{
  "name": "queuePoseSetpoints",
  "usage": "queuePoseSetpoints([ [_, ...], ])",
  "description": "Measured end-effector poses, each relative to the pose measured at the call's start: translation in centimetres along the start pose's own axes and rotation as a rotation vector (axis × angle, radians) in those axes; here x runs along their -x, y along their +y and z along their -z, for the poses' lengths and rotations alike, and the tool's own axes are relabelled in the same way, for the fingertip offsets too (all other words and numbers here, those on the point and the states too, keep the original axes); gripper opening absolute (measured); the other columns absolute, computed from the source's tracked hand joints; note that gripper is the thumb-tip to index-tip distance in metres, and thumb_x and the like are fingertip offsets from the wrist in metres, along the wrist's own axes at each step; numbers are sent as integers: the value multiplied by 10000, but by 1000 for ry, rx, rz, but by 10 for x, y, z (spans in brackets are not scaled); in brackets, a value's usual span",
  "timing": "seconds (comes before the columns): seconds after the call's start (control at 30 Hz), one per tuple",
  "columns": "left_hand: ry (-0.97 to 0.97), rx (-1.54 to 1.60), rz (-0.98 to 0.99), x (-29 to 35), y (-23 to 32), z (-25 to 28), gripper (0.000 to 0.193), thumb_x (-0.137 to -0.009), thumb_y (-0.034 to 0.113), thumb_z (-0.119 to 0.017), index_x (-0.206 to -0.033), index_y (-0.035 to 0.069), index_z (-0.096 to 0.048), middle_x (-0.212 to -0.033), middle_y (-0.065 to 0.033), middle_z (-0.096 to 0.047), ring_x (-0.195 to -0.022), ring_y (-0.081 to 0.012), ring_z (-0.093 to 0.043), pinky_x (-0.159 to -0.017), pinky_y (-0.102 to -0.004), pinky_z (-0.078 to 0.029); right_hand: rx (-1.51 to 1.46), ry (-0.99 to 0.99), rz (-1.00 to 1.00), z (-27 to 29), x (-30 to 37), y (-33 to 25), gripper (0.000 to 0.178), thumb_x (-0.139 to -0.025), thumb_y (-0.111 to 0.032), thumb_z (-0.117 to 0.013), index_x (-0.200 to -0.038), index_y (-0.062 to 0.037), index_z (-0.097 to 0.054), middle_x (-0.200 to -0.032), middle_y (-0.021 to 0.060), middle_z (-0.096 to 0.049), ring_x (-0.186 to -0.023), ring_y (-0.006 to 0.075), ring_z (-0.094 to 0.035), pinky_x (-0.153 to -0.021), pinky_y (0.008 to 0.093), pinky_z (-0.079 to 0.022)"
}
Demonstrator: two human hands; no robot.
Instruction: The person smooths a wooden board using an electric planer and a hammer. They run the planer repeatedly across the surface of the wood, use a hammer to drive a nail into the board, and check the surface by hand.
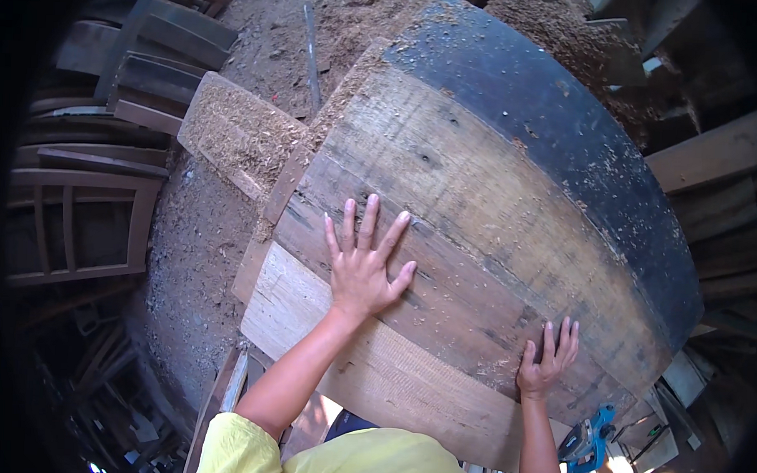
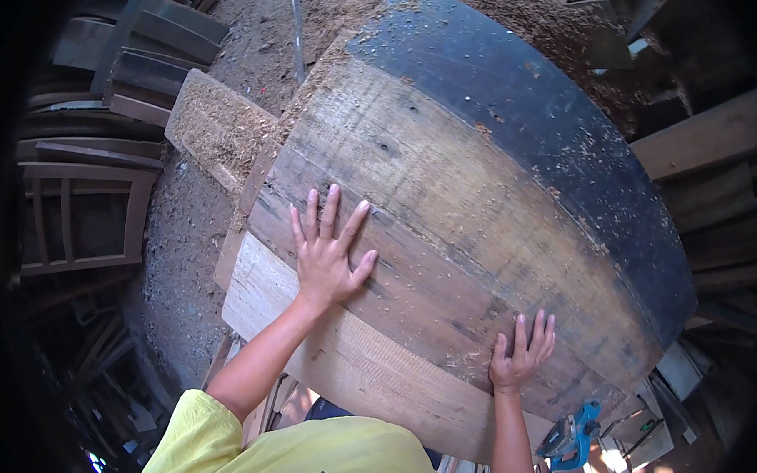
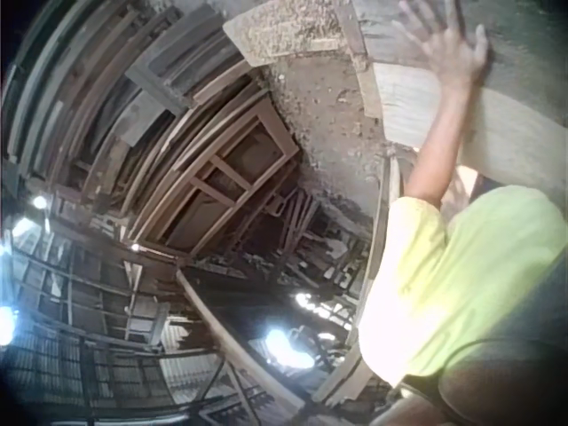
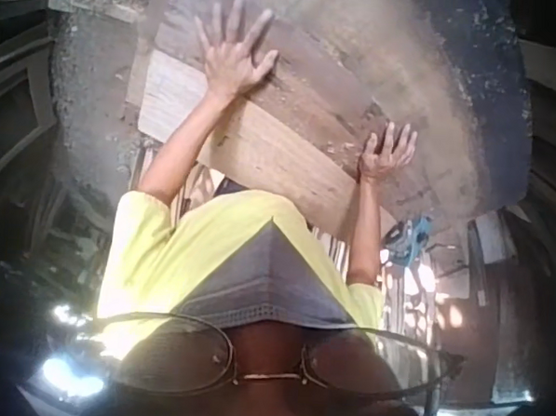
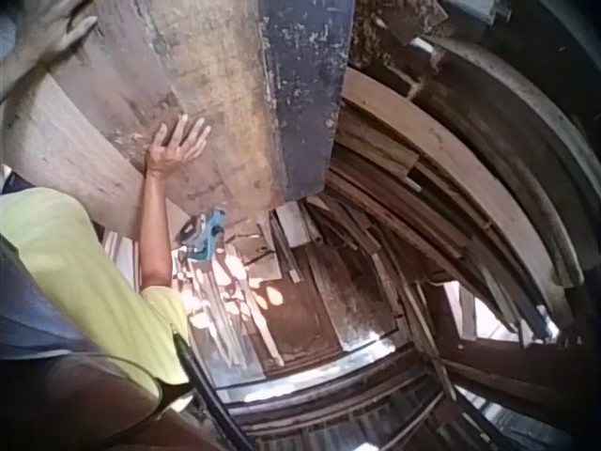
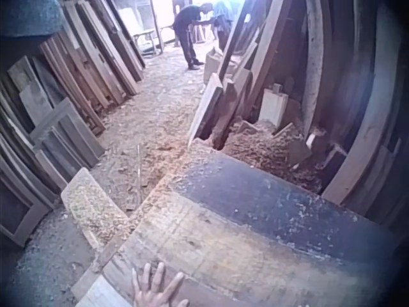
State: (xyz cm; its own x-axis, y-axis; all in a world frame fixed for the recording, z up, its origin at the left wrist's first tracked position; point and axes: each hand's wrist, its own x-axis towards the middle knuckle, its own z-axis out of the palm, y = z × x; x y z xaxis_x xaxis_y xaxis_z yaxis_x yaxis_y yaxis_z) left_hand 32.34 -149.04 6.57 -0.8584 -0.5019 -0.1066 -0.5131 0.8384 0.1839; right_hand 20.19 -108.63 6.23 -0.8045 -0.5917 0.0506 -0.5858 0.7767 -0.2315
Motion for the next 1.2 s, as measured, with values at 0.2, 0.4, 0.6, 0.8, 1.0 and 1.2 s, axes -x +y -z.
queuePoseSetpoints([
  [0.2, 24, 17, -9, -1, 0, 0, 787, -980, 637, -625, -1702, 360, -477, -1850, -113, -228, -1709, -401, -147, -1349, -702, -37, 34, -50, -47, 4, -8, -9, 554, -1036, -330, -608, -1551, -128, -630, -1696, 187, -506, -1586, 482, -414, -1290, 643, -294],
  [0.4, 119, 149, 45, 5, -4, -7, 760, -960, 520, -724, -1641, 244, -531, -1742, -135, -356, -1656, -418, -234, -1355, -670, -139, 22, -38, -25, 3, -6, -7, 570, -1045, -329, -589, -1565, -96, -586, -1694, 187, -502, -1584, 483, -412, -1294, 637, -298],
  [0.6, 266, 136, 200, 1, -5, -11, 729, -984, 439, -737, -1596, 122, -502, -1670, -202, -376, -1629, -500, -234, -1347, -674, -199, -12, -15, -22, 1, -5, -5, 572, -1017, -278, -601, -1553, -79, -582, -1683, 186, -524, -1607, 461, -398, -1311, 598, -272],
  [0.8, 275, 122, 217, -1, -6, -15, 731, -992, 427, -729, -1628, 157, -488, -1694, -197, -359, -1636, -505, -235, -1343, -676, -224, 6, -28, -19, 1, -3, -4, 572, -1038, -300, -594, -1570, -92, -565, -1689, 185, -511, -1590, 477, -413, -1301, 619, -292],
  [1.0, 276, 91, 215, -1, -7, -16, 732, -992, 431, -702, -1639, 169, -482, -1689, -182, -380, -1634, -491, -246, -1344, -677, -224, -7, -22, -19, 1, -6, -5, 569, -1032, -299, -600, -1560, -87, -577, -1680, 192, -521, -1588, 479, -415, -1303, 616, -289],
  [1.2, 274, 84, 226, -5, -5, -15, 772, -959, 428, -710, -1650, 181, -469, -1668, -170, -393, -1591, -467, -290, -1342, -674, -229, -8, -27, -25, 3, -6, -7, 566, -1032, -297, -602, -1556, -83, -579, -1674, 195, -523, -1582, 484, -418, -1301, 618, -290],
])
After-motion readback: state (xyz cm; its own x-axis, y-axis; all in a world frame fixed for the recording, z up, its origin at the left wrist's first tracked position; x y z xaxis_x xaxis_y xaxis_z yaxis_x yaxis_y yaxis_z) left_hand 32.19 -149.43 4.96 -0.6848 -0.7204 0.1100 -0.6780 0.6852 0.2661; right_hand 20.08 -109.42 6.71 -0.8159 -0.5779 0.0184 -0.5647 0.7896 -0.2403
